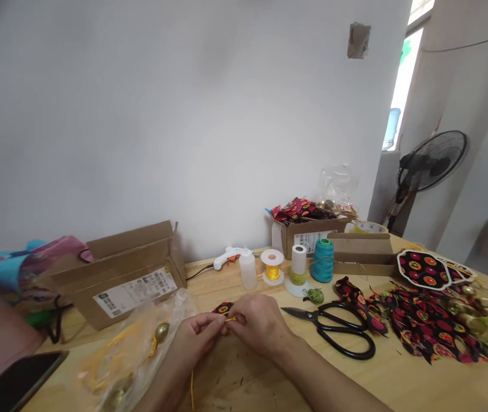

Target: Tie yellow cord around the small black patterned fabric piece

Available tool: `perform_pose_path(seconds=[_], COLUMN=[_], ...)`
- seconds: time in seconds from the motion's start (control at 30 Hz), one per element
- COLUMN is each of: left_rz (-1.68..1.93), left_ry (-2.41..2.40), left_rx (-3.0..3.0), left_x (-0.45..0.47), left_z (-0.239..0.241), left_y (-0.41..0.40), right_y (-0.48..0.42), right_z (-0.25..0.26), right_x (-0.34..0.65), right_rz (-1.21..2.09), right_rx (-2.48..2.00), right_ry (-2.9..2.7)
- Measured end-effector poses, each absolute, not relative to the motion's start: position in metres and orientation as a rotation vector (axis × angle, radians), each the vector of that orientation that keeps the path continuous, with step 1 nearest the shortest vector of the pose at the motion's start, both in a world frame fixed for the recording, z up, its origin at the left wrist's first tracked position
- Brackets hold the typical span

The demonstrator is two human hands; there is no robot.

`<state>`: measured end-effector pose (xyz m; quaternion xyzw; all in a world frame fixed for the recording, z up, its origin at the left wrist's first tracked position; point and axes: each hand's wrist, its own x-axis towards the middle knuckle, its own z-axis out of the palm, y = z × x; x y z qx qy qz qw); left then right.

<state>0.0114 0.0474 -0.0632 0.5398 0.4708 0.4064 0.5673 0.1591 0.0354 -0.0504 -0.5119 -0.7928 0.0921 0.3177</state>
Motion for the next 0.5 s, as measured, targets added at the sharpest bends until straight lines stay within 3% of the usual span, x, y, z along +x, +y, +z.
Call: perform_pose_path(seconds=[0.5], left_rz=[1.110], left_ry=[0.950], left_rx=[1.295], left_x=[0.0086], left_z=[-0.0550], left_y=[0.0437], right_y=[0.0346], right_z=[-0.0511], right_x=[0.1583], right_rz=[0.423], right_rx=[-1.169], right_ry=[-2.016])
